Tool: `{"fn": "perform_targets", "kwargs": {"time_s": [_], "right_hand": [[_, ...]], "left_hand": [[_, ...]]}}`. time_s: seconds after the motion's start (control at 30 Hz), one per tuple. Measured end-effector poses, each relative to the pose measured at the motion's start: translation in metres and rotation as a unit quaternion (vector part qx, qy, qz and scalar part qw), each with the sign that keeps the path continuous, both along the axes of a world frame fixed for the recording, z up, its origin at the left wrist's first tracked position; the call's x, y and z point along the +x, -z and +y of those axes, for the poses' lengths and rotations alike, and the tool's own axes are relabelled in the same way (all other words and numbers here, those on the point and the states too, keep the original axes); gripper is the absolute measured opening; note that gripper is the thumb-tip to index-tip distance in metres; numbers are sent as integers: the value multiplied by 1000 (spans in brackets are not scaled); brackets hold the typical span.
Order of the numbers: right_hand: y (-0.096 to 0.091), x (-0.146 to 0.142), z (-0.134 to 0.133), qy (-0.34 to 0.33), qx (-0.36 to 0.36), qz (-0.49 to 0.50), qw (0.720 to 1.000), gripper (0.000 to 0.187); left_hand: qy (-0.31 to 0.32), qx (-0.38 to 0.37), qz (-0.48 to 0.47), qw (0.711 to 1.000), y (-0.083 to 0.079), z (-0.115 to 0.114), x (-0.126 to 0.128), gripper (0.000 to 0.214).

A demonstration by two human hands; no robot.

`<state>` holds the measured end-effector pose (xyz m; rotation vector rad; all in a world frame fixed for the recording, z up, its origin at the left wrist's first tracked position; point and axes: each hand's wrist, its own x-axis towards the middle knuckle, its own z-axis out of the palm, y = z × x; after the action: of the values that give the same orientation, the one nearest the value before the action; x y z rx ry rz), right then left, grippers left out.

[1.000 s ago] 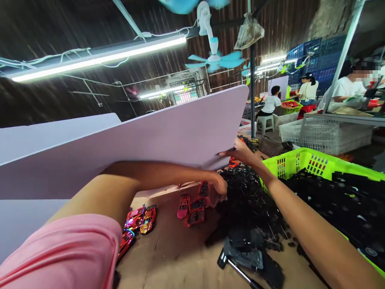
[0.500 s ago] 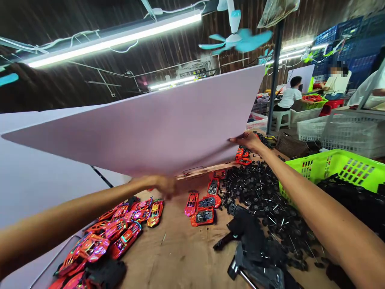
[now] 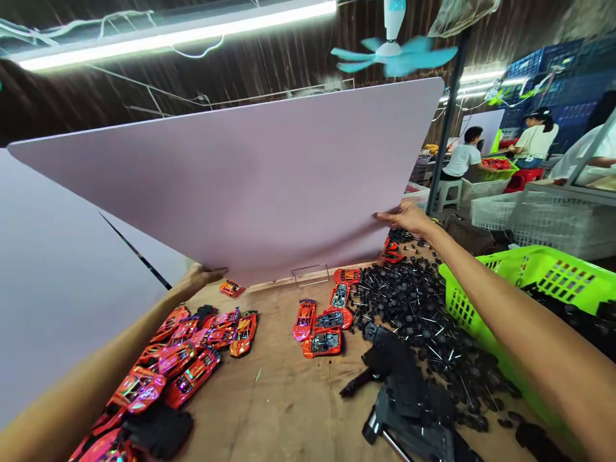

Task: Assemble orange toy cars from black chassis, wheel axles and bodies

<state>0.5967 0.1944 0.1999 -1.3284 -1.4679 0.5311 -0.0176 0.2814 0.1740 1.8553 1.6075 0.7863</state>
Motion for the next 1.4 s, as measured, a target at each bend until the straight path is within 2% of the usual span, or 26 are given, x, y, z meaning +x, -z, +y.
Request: {"fn": "perform_targets", "kwargs": {"time_s": [0.2, 0.33, 0.5, 0.63, 0.83, 1.0, 1.13, 1.27, 1.4], "right_hand": [[-9, 0, 13, 2, -75, 46, 996, 54], [-15, -4, 40, 25, -94, 73, 993, 54], [-16, -1, 64, 50, -117, 93, 988, 50], [-15, 5, 66, 46, -133, 97, 985, 42], [-17, 16, 60, 54, -150, 85, 984, 27], [-18, 18, 59, 62, -155, 75, 983, 21], [-18, 19, 60, 55, -152, 70, 984, 20], [-16, 15, 64, 45, -140, 61, 987, 23], [-17, 3, 77, 64, -110, 44, 991, 31]], "left_hand": [[41, -64, -36, 996, -19, 9, -11, 52], [51, -78, -48, 995, -28, 29, -4, 53], [45, -84, -53, 994, -32, 59, 4, 51], [46, -84, -62, 994, -27, 69, 2, 52], [47, -75, -70, 994, -14, 63, 5, 42], [45, -68, -77, 994, -19, 60, 14, 37], [45, -72, -78, 993, -21, 51, 10, 39], [44, -69, -90, 993, -9, 45, 1, 44], [29, -62, -110, 992, 10, 51, 1, 58]]}}
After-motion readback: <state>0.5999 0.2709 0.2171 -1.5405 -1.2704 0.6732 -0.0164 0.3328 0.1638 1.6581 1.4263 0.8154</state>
